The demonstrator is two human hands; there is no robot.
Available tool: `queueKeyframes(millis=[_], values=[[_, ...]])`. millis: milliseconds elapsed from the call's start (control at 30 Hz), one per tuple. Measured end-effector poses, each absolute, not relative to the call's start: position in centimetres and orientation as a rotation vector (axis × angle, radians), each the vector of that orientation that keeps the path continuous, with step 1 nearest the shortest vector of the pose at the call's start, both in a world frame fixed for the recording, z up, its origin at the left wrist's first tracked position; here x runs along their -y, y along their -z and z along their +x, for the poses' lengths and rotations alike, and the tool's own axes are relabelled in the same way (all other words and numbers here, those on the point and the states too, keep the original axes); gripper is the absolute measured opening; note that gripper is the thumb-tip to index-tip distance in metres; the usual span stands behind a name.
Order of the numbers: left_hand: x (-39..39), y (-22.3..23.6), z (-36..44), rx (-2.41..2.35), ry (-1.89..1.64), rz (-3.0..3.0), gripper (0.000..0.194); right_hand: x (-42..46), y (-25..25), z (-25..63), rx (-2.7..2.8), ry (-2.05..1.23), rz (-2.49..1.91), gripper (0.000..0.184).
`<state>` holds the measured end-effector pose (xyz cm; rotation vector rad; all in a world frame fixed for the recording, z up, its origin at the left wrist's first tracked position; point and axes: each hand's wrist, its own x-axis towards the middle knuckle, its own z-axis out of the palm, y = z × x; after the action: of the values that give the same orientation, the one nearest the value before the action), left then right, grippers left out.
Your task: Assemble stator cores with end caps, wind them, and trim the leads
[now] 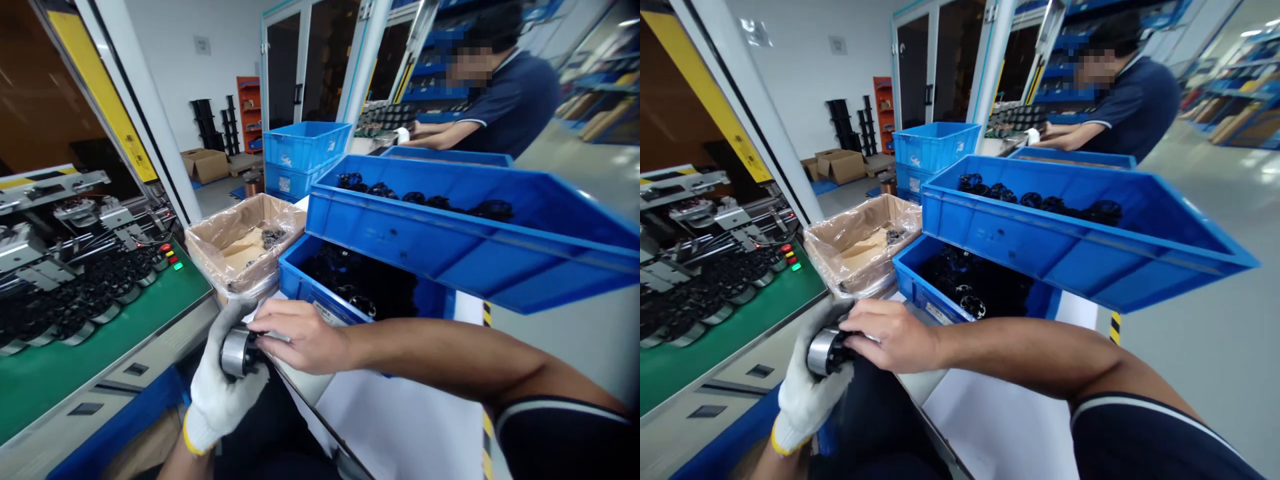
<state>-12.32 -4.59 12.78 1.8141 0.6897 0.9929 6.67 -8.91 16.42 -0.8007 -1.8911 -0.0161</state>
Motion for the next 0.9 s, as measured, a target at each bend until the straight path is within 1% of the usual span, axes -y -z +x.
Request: queueKeyframes(millis=[67, 100, 133, 233, 267, 333, 500, 700, 800, 833, 900], values=[[4.3, -12.2, -12.4, -0.831, -0.841, 1.819, 0.092, 8.5, -16.3, 7.0, 1.921, 0.193, -0.807, 0.015], [4.1, -11.9, -12.5, -0.908, -0.755, 1.817, 0.095, 8.3, -16.3, 7.3, 1.944, 0.295, -0.801, 0.015], [4.0, -11.5, -12.6, -0.984, -0.688, 1.808, 0.093, 8.1, -16.3, 7.5, 1.973, 0.397, -0.785, 0.014], [3.7, -11.0, -12.7, -1.099, -0.690, 1.748, 0.071, 7.7, -16.5, 7.8, 2.045, 0.604, -0.704, 0.015], [3.8, -11.1, -12.7, -1.081, -0.730, 1.719, 0.066, 7.7, -16.5, 7.9, 2.054, 0.615, -0.688, 0.015], [3.9, -11.4, -12.4, -0.977, -0.812, 1.653, 0.062, 7.7, -16.6, 7.8, 2.023, 0.568, -0.706, 0.012], [3.9, -11.6, -12.2, -0.733, -0.939, 1.557, 0.062, 8.0, -16.6, 7.4, 1.936, 0.458, -0.796, 0.014], [3.5, -11.7, -12.2, -0.783, -0.907, 1.715, 0.064, 7.7, -16.3, 7.8, 1.953, 0.449, -0.832, 0.020], [3.1, -12.8, -11.0, -0.874, -0.924, 1.788, 0.056, 7.8, -17.0, 8.2, 1.964, 0.397, -0.890, 0.011], [3.0, -13.1, -10.4, -0.918, -0.939, 1.802, 0.055, 8.0, -17.4, 8.3, 1.954, 0.386, -0.903, 0.014], [2.9, -13.6, -8.9, -0.987, -0.988, 1.878, 0.056, 8.5, -18.0, 8.3, 1.918, 0.380, -0.910, 0.031]])
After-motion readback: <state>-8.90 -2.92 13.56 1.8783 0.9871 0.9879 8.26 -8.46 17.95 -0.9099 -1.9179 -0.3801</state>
